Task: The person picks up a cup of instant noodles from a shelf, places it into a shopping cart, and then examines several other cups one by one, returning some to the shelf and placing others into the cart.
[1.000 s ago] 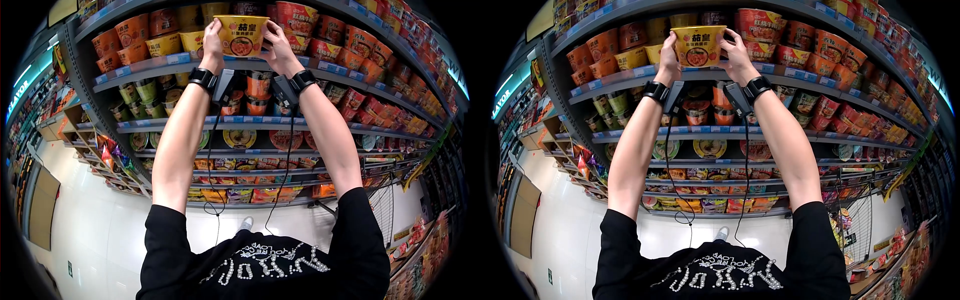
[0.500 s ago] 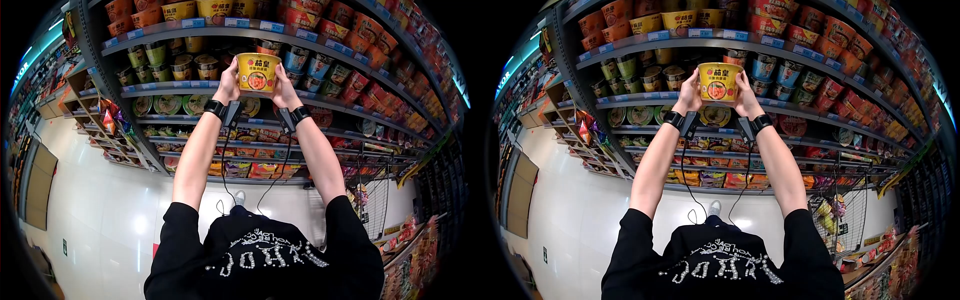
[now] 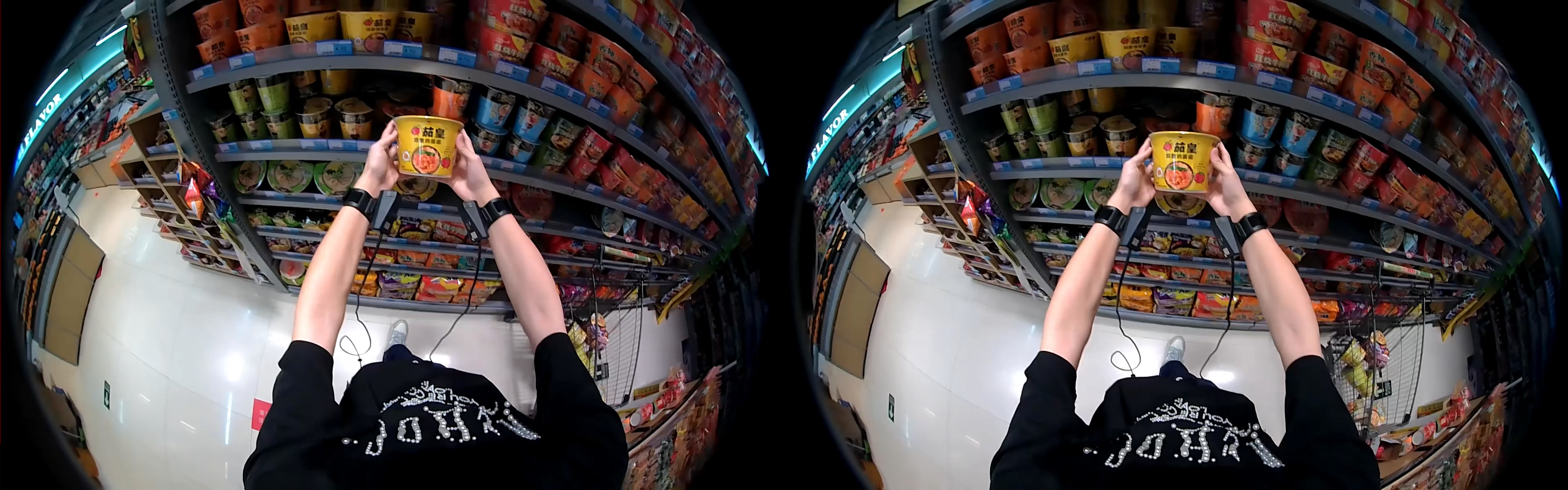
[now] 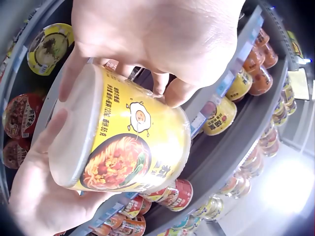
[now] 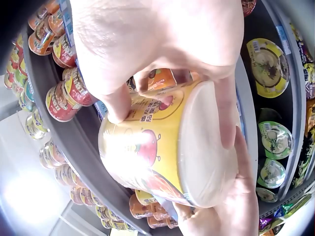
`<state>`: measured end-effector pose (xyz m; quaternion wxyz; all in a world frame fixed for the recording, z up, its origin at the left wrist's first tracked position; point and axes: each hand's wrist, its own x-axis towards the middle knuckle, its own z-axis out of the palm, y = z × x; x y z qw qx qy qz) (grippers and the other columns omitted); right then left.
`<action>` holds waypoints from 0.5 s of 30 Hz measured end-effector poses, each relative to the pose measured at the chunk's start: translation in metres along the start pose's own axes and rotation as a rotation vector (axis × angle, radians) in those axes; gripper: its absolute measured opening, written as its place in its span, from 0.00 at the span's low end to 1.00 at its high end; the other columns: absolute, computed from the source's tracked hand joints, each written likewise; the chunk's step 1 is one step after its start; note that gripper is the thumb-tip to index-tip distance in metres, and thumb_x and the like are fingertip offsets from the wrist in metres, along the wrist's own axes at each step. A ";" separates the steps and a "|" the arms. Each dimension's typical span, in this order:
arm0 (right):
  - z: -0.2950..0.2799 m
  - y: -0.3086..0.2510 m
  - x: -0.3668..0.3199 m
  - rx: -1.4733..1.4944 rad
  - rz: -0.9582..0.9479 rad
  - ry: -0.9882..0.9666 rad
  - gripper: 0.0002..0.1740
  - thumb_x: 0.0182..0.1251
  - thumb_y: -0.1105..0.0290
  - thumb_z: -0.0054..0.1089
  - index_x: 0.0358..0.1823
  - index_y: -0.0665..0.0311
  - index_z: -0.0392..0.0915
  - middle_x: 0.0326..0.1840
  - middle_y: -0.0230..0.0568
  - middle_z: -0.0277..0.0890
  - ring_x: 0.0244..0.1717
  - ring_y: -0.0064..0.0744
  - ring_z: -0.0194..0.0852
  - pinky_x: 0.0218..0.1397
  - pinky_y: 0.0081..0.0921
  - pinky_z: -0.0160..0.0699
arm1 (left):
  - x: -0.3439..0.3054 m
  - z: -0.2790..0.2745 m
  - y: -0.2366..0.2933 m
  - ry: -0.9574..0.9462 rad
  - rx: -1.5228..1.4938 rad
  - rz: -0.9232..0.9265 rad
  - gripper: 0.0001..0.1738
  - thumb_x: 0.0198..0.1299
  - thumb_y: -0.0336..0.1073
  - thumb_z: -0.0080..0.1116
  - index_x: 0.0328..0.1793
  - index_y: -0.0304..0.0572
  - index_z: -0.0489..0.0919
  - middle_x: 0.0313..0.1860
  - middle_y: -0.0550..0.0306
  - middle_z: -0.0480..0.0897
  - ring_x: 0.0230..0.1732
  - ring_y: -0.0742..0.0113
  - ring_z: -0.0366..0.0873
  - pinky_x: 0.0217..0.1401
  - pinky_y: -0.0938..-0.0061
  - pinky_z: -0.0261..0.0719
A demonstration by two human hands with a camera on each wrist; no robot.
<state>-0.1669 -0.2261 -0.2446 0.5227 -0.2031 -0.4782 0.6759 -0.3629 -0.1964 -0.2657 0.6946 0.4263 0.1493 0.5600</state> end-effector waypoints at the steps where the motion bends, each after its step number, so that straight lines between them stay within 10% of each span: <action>1: -0.003 0.002 0.005 -0.001 -0.019 0.023 0.34 0.70 0.50 0.42 0.72 0.41 0.39 0.72 0.36 0.44 0.69 0.44 0.52 0.55 0.57 0.72 | 0.003 -0.006 0.000 -0.006 0.056 0.026 0.31 0.67 0.45 0.36 0.76 0.63 0.45 0.65 0.56 0.65 0.58 0.58 0.70 0.52 0.59 0.78; 10: 0.076 -0.077 0.045 -0.296 -0.139 0.050 0.27 0.73 0.61 0.42 0.70 0.53 0.51 0.61 0.37 0.63 0.59 0.34 0.66 0.54 0.43 0.75 | 0.026 0.053 0.120 -0.018 0.336 0.281 0.52 0.55 0.46 0.64 0.76 0.51 0.40 0.68 0.50 0.61 0.67 0.60 0.61 0.64 0.63 0.64; 15: 0.130 -0.124 0.100 -0.648 -0.549 -0.132 0.39 0.57 0.62 0.66 0.66 0.61 0.55 0.59 0.41 0.65 0.59 0.30 0.65 0.59 0.28 0.68 | 0.046 0.078 0.194 -0.048 0.459 0.516 0.58 0.51 0.43 0.68 0.76 0.53 0.35 0.63 0.49 0.66 0.61 0.61 0.67 0.59 0.63 0.72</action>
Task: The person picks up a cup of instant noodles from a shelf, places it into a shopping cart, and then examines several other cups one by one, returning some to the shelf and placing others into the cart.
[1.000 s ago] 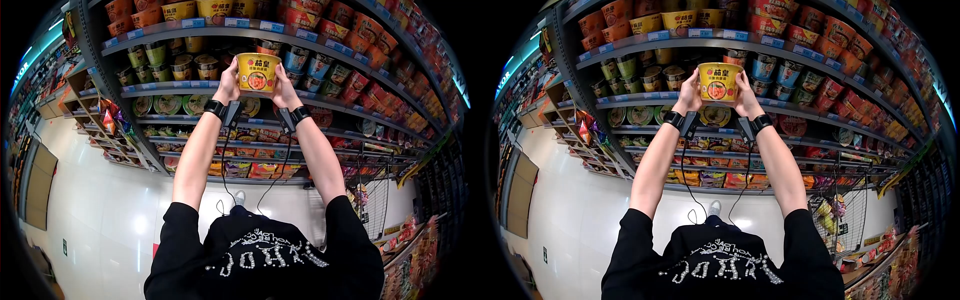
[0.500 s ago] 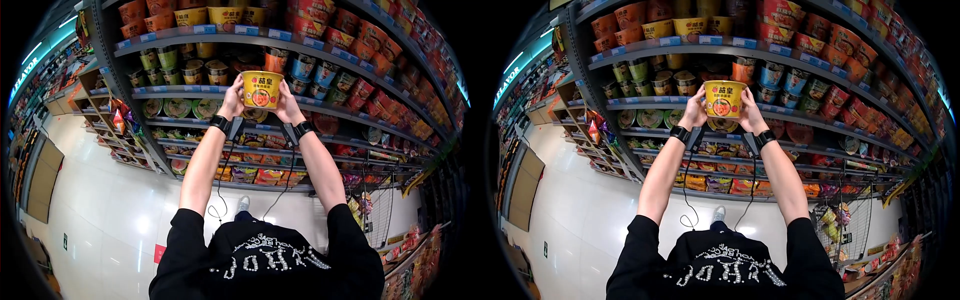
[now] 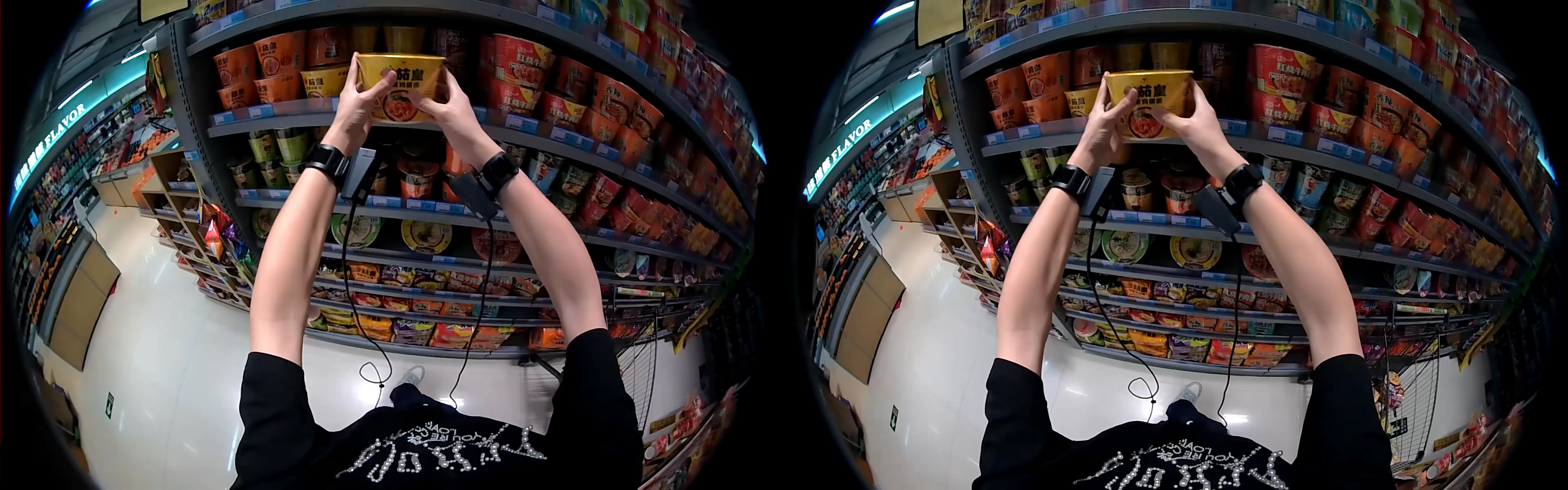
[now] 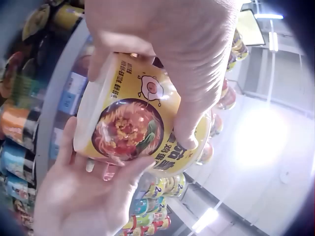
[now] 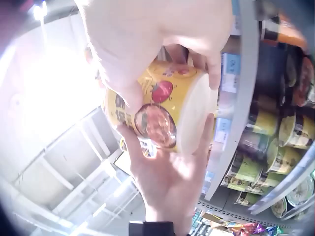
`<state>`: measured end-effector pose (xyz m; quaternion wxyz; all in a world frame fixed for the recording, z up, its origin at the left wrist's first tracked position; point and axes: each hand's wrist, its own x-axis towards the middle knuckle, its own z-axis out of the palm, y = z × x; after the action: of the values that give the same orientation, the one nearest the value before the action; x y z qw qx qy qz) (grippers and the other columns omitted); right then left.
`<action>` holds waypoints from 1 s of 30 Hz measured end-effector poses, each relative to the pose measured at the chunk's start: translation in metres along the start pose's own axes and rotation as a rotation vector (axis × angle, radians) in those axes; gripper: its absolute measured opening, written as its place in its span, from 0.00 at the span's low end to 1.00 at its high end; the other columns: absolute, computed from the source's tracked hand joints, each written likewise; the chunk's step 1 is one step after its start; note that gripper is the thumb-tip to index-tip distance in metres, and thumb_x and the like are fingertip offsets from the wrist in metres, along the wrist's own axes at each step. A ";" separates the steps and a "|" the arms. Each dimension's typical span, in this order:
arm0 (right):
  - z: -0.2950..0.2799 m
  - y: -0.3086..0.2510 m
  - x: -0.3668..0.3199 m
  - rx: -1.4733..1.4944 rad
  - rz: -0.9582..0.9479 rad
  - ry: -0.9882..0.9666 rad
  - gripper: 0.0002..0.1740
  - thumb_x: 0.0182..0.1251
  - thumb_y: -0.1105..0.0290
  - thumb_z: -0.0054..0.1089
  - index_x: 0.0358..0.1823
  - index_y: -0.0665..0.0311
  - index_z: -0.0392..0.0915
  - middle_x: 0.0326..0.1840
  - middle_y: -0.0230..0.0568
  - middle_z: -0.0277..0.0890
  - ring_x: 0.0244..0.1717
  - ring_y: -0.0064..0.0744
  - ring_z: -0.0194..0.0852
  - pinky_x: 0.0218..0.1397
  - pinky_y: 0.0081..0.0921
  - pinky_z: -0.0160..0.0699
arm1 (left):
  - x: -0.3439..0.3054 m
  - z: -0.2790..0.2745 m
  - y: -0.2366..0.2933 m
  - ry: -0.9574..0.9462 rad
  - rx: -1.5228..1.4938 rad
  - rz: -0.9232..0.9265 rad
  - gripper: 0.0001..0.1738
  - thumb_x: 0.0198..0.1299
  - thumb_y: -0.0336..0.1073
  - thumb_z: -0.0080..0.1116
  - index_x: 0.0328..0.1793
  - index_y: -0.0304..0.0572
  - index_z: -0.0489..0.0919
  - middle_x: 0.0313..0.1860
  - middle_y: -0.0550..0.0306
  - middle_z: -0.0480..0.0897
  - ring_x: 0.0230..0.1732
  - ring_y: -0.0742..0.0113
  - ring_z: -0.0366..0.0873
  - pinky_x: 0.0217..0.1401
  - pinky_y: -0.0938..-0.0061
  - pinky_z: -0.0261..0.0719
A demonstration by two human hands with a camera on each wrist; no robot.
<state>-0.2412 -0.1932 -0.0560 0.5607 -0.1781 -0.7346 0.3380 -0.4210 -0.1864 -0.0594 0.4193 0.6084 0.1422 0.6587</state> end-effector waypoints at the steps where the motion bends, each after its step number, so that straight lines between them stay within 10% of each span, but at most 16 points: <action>1: 0.004 -0.002 0.016 -0.099 -0.099 0.004 0.41 0.55 0.64 0.68 0.66 0.61 0.53 0.60 0.41 0.65 0.60 0.32 0.64 0.62 0.29 0.66 | 0.008 0.003 0.013 0.018 0.007 0.028 0.58 0.50 0.44 0.69 0.76 0.54 0.36 0.63 0.51 0.67 0.61 0.61 0.67 0.59 0.63 0.71; 10: 0.006 0.014 0.113 -0.116 -0.203 0.023 0.42 0.53 0.70 0.68 0.67 0.60 0.51 0.63 0.41 0.63 0.63 0.33 0.62 0.64 0.31 0.65 | 0.093 -0.029 0.029 0.041 0.412 0.160 0.45 0.60 0.43 0.59 0.75 0.44 0.45 0.61 0.54 0.70 0.58 0.70 0.68 0.59 0.77 0.66; 30: -0.012 0.103 0.137 -0.292 -0.025 0.341 0.31 0.55 0.68 0.58 0.62 0.69 0.64 0.53 0.55 0.74 0.56 0.46 0.71 0.59 0.32 0.68 | 0.092 -0.059 -0.040 0.352 1.088 0.140 0.31 0.46 0.34 0.59 0.60 0.33 0.68 0.53 0.38 0.76 0.55 0.48 0.74 0.59 0.65 0.70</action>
<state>-0.2840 -0.0289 -0.0291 0.6491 -0.3028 -0.6725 0.1863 -0.4517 -0.0762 -0.0371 -0.0286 0.6258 0.4877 0.6080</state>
